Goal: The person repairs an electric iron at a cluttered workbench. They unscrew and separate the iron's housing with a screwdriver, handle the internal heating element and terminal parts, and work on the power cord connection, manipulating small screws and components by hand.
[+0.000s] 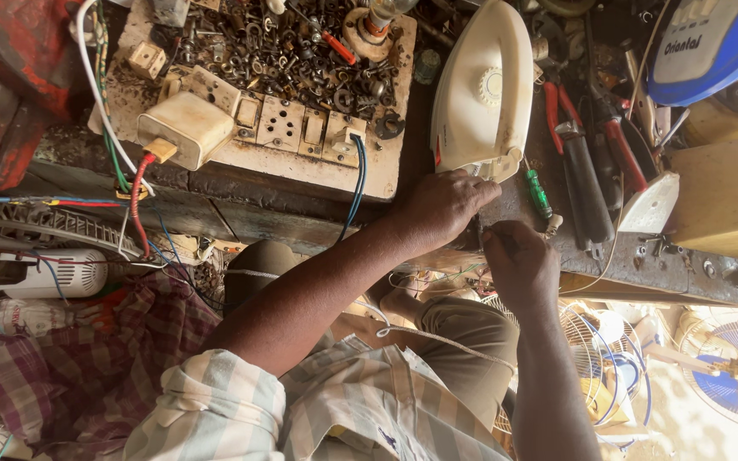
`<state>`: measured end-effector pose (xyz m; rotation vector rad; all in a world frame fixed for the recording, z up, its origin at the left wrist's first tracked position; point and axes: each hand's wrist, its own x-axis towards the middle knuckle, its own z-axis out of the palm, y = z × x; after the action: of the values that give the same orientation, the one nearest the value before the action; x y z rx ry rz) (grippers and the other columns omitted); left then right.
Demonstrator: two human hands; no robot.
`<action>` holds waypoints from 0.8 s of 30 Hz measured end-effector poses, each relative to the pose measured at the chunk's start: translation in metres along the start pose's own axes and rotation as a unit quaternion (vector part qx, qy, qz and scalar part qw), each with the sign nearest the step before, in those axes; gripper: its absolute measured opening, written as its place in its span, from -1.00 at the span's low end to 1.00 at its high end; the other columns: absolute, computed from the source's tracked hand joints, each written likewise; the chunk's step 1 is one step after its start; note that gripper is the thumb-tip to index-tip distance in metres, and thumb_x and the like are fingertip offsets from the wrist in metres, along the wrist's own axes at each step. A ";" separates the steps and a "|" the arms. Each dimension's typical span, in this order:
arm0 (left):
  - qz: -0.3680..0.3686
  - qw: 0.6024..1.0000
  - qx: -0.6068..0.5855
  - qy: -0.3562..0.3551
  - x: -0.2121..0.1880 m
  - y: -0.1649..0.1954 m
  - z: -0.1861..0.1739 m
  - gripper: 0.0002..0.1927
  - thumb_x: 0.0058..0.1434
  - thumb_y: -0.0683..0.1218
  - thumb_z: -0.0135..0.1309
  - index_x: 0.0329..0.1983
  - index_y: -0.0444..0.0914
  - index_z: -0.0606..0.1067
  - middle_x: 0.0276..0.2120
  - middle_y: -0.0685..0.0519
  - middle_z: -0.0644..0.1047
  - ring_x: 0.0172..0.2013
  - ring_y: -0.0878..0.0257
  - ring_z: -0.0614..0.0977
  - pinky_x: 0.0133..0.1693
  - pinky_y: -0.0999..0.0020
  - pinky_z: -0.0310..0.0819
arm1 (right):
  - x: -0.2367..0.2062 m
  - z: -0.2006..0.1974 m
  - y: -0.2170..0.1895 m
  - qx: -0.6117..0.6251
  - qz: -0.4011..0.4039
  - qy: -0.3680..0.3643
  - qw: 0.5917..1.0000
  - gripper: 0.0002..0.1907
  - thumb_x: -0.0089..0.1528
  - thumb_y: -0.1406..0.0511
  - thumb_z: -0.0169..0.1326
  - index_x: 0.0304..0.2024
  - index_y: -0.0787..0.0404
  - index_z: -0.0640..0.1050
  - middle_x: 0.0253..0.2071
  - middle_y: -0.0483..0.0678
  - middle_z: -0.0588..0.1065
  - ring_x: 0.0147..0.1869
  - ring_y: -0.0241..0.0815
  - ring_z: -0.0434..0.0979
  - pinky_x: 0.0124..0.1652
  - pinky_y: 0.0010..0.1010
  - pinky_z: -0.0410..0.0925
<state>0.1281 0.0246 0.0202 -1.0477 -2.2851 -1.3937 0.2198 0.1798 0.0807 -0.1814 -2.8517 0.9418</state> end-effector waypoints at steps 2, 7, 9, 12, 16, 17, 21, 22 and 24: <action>0.003 1.000 0.001 0.001 0.000 0.001 -0.002 -0.81 0.31 -0.18 -0.05 -0.04 -0.23 0.47 -0.27 -0.03 0.60 -0.15 -0.02 0.65 -0.12 0.08 0.54 | -0.003 0.002 0.000 -0.001 0.001 0.011 1.000 -0.82 0.25 0.28 0.20 -0.17 0.25 0.64 -0.44 -0.04 0.61 -0.38 -0.30 0.61 -0.31 -0.40 0.43; 0.001 1.000 -0.006 -0.004 0.000 0.005 -0.006 -0.82 0.31 -0.19 -0.04 -0.04 -0.23 0.47 -0.26 -0.03 0.60 -0.15 -0.02 0.66 -0.11 0.08 0.54 | -0.011 0.004 0.002 -0.028 -0.009 0.031 0.999 -0.84 0.28 0.27 0.20 -0.19 0.25 0.64 -0.49 -0.01 0.57 -0.42 -0.25 0.59 -0.32 -0.37 0.40; 0.002 1.000 -0.009 0.001 0.000 0.005 -0.008 -0.81 0.30 -0.19 -0.04 -0.04 -0.23 0.47 -0.26 -0.03 0.60 -0.15 -0.02 0.66 -0.11 0.08 0.54 | -0.013 0.005 0.003 -0.033 -0.011 0.038 0.999 -0.84 0.27 0.27 0.21 -0.19 0.24 0.65 -0.46 -0.02 0.58 -0.39 -0.26 0.61 -0.31 -0.37 0.41; -0.006 1.000 -0.008 -0.006 -0.002 0.005 -0.008 -0.80 0.29 -0.20 -0.05 -0.04 -0.24 0.48 -0.25 -0.03 0.61 -0.13 -0.01 0.66 -0.10 0.08 0.55 | -0.018 0.006 0.005 -0.021 0.000 0.042 0.999 -0.82 0.27 0.26 0.21 -0.18 0.25 0.64 -0.45 -0.02 0.59 -0.37 -0.25 0.62 -0.29 -0.38 0.42; 0.030 0.999 -0.008 0.016 -0.002 0.002 -0.005 -0.78 0.27 -0.21 -0.03 -0.05 -0.24 0.53 -0.20 -0.01 0.60 -0.10 0.03 0.64 -0.06 0.10 0.55 | -0.023 0.008 0.011 -0.010 0.011 0.051 0.999 -0.81 0.26 0.26 0.22 -0.18 0.27 0.64 -0.39 0.00 0.61 -0.33 -0.20 0.64 -0.27 -0.37 0.43; 0.054 0.998 -0.007 0.037 -0.002 0.002 -0.005 -0.77 0.25 -0.22 -0.02 -0.06 -0.24 0.54 -0.18 -0.01 0.60 -0.09 0.03 0.63 -0.05 0.10 0.55 | -0.023 0.009 0.012 -0.008 -0.002 0.051 0.999 -0.81 0.27 0.26 0.21 -0.17 0.27 0.64 -0.37 0.00 0.62 -0.31 -0.20 0.65 -0.26 -0.37 0.43; 0.037 0.996 0.063 -0.048 -0.001 0.007 -0.007 -0.85 0.13 -0.22 0.08 -0.29 -0.19 0.63 -0.25 0.03 0.55 -0.13 0.08 0.60 -0.09 0.15 0.55 | -0.026 0.010 0.019 -0.014 -0.027 0.056 0.998 -0.82 0.30 0.26 0.20 -0.15 0.26 0.63 -0.32 -0.01 0.63 -0.29 -0.19 0.67 -0.24 -0.36 0.45; 0.046 0.995 0.069 -0.060 -0.002 0.009 -0.010 -0.88 0.08 -0.21 0.12 -0.34 -0.19 0.63 -0.25 0.04 0.53 -0.13 0.10 0.59 -0.08 0.16 0.55 | -0.027 0.011 0.020 -0.019 -0.028 0.057 0.998 -0.82 0.30 0.26 0.20 -0.15 0.25 0.63 -0.32 -0.01 0.63 -0.30 -0.19 0.67 -0.24 -0.35 0.45; 0.057 0.993 0.071 -0.069 -0.004 0.011 -0.015 -0.93 0.04 -0.19 0.18 -0.40 -0.19 0.63 -0.24 0.05 0.51 -0.12 0.11 0.57 -0.08 0.17 0.55 | -0.027 0.011 0.021 -0.019 -0.061 0.067 0.996 -0.82 0.30 0.26 0.20 -0.14 0.26 0.62 -0.28 0.00 0.64 -0.25 -0.18 0.68 -0.22 -0.35 0.46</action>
<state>0.1366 0.0133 0.0331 -1.2406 -2.3391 -1.1290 0.2461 0.1863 0.0568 -0.0707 -2.7248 0.8205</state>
